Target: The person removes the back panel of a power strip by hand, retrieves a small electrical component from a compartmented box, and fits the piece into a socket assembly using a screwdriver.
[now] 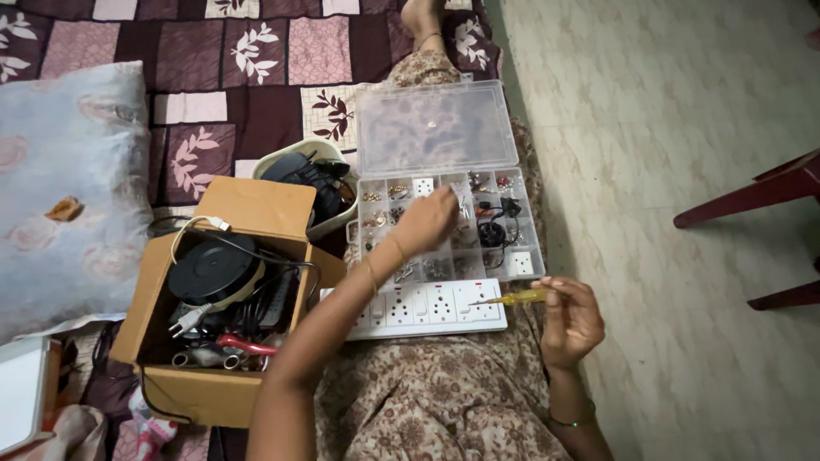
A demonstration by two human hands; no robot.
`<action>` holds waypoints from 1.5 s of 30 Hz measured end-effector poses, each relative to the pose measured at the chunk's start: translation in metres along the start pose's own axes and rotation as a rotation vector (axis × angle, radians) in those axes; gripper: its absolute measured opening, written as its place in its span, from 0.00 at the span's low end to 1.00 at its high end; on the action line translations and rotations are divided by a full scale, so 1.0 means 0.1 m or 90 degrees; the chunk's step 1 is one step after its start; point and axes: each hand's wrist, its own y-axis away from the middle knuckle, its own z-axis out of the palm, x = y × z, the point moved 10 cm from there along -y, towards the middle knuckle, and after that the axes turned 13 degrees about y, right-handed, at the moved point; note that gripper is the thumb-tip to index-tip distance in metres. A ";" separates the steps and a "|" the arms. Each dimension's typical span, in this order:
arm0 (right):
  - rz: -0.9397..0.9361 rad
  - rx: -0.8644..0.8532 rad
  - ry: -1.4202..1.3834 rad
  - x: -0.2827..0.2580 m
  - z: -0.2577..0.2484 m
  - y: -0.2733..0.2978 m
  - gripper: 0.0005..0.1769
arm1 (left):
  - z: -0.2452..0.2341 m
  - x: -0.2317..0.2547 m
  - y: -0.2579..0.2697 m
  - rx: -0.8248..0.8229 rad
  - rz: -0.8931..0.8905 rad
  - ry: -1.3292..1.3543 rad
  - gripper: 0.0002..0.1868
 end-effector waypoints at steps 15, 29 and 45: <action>0.064 -0.203 0.062 0.23 0.63 0.26 0.07 | 0.14 -1.00 -0.67 0.179 0.026 -0.058 0.09; 0.367 -0.413 -0.126 1.35 1.19 0.88 0.16 | -0.84 -1.60 0.62 0.378 -0.179 0.019 0.40; 0.147 -0.397 0.325 0.43 1.33 0.59 0.10 | -0.08 -2.50 1.02 0.174 -0.305 0.313 0.29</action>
